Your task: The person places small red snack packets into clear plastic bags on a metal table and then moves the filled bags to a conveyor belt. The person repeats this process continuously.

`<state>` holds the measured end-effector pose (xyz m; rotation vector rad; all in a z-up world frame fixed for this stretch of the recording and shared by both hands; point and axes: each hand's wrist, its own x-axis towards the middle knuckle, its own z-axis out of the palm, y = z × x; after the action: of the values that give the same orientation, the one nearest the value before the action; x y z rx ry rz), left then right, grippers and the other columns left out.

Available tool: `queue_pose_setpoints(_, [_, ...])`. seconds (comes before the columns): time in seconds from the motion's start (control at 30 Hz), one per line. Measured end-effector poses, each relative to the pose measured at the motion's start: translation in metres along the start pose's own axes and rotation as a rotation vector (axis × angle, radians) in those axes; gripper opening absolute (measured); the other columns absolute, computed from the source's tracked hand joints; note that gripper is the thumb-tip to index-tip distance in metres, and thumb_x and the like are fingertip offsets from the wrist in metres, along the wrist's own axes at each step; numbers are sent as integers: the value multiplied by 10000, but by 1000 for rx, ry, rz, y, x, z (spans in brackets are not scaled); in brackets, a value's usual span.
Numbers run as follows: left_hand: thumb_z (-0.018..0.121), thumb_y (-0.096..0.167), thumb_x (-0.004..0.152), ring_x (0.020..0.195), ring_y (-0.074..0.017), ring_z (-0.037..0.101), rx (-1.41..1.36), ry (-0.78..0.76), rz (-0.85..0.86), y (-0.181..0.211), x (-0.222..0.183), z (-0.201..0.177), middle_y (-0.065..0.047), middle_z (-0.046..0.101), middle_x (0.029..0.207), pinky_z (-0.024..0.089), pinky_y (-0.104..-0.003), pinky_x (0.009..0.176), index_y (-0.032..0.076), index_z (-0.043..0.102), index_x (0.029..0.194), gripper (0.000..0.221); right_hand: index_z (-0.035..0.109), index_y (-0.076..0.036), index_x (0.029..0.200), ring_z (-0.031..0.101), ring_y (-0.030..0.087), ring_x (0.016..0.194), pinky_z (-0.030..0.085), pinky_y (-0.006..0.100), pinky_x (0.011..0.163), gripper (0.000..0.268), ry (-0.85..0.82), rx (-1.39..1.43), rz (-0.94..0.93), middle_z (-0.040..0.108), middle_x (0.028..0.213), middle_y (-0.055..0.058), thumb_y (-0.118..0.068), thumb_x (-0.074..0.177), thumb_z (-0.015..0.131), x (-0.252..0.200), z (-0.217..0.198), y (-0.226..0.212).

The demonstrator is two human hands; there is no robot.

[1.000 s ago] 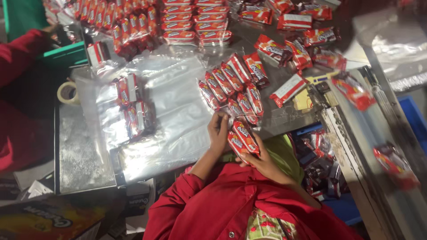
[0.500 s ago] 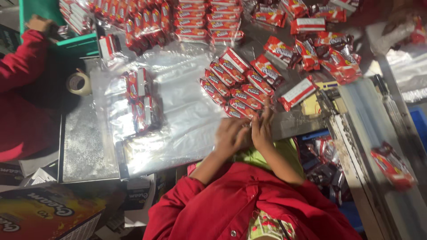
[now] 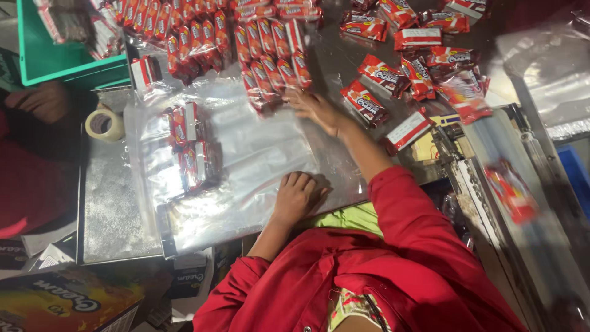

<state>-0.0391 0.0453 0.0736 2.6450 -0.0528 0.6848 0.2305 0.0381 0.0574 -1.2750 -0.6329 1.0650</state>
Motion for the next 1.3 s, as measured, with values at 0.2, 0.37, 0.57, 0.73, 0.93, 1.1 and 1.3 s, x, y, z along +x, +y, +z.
queue_pose_setpoints(0.2, [711,193,829,1036,-302,600,-38,-51,172,2,-14,7,-93,645,1143,458,-422,884,84,673,1094,289,529,-45,1469,645,211,1231,486,359,1021,537,143,-152,-159,671,1365,141,-388,1056,541,-120,-8,-21])
queue_pose_setpoints(0.37, [644,169,752,1010,-349,602,-59,-174,85,-9,-8,23,-141,637,1072,482,-449,873,48,648,1065,336,554,-47,1416,653,157,1197,520,301,993,420,153,-311,-98,662,1352,51,-215,1037,616,-259,7,-41])
queue_pose_setpoints(0.57, [556,41,888,1024,-338,599,23,-231,-8,2,7,37,-153,629,1082,491,-436,874,12,593,1189,304,609,-152,1379,662,324,1132,508,441,976,487,1017,-1344,-65,692,1267,144,-267,936,777,-397,-51,-104])
queue_pose_setpoints(0.73, [611,99,836,1010,-352,590,-17,-164,89,17,14,17,-162,623,1063,477,-454,846,-16,597,1225,406,559,-122,1452,616,398,1112,461,508,953,668,1093,-1483,144,626,1269,186,-304,860,807,-432,-69,-105])
queue_pose_setpoints(0.93, [666,99,810,934,-334,627,61,-176,-19,11,9,-26,-100,659,1030,496,-462,803,84,667,998,189,511,-235,1520,650,255,1214,580,403,893,609,1126,-886,-59,580,1420,116,-279,944,702,-474,-66,-94])
queue_pose_setpoints(1.1, [663,86,662,804,-408,640,-16,-347,-157,10,22,-24,-163,660,941,505,-483,650,62,678,947,286,540,-100,1480,553,381,1203,472,447,994,803,997,-1301,27,509,1396,259,-229,761,870,-469,-77,-89])
queue_pose_setpoints(1.3, [724,349,983,751,-406,665,151,-355,-351,1,50,6,-161,675,771,504,-501,684,62,641,824,338,566,-95,1506,558,330,1394,480,438,1169,623,1145,-1064,-344,526,1510,154,-104,926,793,-481,-71,-82])
